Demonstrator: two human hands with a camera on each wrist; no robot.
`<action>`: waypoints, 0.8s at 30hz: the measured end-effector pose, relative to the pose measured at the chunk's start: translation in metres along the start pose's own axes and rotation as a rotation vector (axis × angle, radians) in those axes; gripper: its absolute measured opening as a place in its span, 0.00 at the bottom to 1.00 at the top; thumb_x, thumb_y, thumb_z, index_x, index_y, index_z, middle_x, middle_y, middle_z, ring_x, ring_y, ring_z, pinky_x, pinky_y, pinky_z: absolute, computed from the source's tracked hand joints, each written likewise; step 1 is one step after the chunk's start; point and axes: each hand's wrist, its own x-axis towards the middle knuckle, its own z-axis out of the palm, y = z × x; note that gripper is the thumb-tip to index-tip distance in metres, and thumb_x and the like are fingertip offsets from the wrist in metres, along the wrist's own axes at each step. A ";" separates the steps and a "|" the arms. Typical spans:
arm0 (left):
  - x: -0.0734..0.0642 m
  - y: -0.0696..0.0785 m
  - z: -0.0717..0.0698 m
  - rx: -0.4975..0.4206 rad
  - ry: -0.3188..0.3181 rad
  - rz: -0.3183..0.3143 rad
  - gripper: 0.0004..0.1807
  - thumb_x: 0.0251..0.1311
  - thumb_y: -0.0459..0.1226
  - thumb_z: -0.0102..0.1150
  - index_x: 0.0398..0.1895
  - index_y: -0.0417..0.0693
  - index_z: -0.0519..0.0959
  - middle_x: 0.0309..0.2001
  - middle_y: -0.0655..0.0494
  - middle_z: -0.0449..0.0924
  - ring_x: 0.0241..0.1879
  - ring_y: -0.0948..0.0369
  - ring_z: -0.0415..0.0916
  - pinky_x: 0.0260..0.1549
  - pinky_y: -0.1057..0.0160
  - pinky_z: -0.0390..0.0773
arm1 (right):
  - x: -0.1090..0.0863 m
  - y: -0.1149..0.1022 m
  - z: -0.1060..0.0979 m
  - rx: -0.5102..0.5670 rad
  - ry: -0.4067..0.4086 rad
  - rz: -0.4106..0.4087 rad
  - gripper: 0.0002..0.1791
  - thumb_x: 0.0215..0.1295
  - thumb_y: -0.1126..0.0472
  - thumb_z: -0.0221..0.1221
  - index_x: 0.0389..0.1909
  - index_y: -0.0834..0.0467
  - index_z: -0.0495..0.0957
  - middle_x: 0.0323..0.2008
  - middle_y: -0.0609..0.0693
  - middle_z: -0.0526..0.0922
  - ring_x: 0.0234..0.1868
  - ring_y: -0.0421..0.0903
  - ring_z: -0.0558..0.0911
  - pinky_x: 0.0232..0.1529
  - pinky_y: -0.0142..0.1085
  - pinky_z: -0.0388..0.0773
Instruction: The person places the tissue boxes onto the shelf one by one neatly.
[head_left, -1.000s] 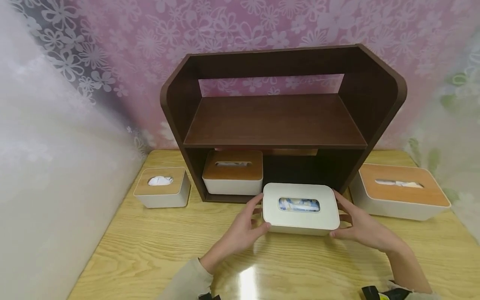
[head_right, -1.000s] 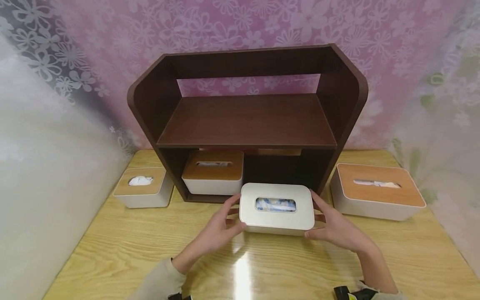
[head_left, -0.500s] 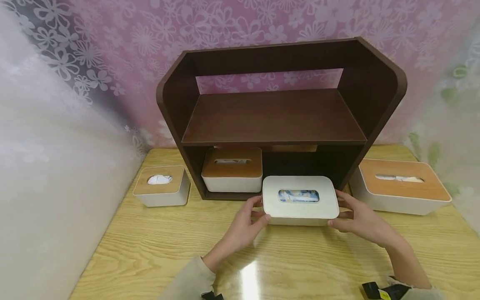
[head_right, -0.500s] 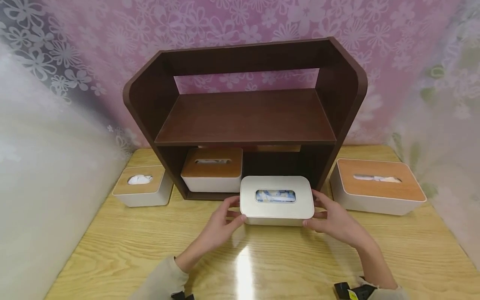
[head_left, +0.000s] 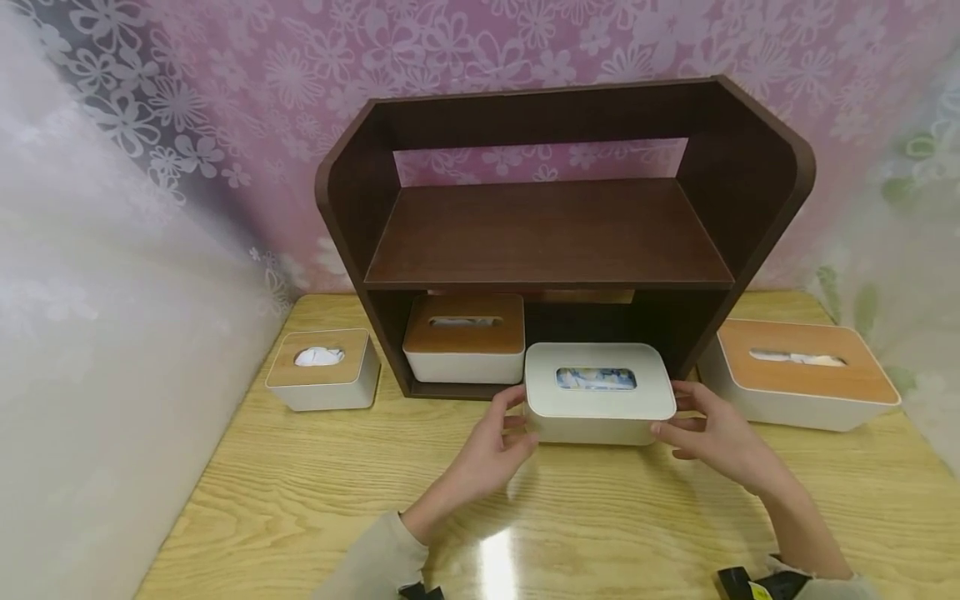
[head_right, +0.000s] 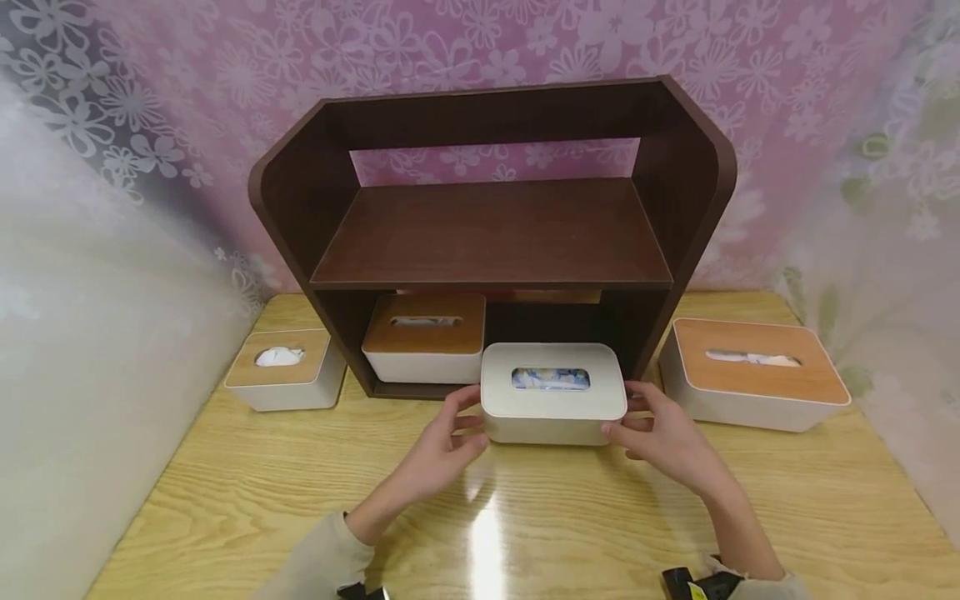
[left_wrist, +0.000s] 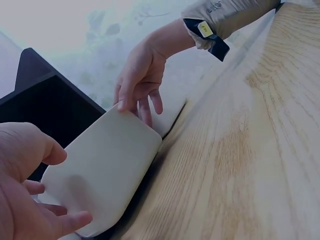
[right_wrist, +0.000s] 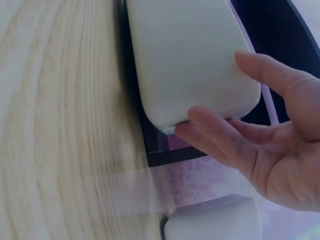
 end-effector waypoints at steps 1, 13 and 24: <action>0.000 0.000 0.000 -0.018 -0.004 0.001 0.35 0.68 0.30 0.54 0.76 0.47 0.54 0.74 0.46 0.56 0.65 0.45 0.67 0.58 0.56 0.74 | 0.000 0.000 0.001 -0.001 0.013 0.002 0.45 0.66 0.54 0.65 0.72 0.70 0.51 0.61 0.69 0.67 0.52 0.53 0.83 0.37 0.40 0.84; -0.001 -0.001 0.001 0.025 -0.032 0.015 0.44 0.64 0.32 0.55 0.80 0.47 0.45 0.68 0.42 0.56 0.63 0.45 0.65 0.60 0.46 0.72 | 0.003 0.000 0.007 -0.028 0.108 0.022 0.30 0.66 0.55 0.65 0.55 0.69 0.61 0.48 0.63 0.72 0.40 0.34 0.83 0.34 0.38 0.84; -0.002 0.002 0.002 0.007 -0.071 0.007 0.43 0.67 0.33 0.53 0.80 0.53 0.44 0.75 0.48 0.50 0.71 0.45 0.58 0.65 0.44 0.65 | 0.002 -0.006 0.009 -0.026 0.138 0.013 0.28 0.71 0.54 0.60 0.56 0.71 0.60 0.46 0.64 0.73 0.39 0.47 0.82 0.34 0.38 0.84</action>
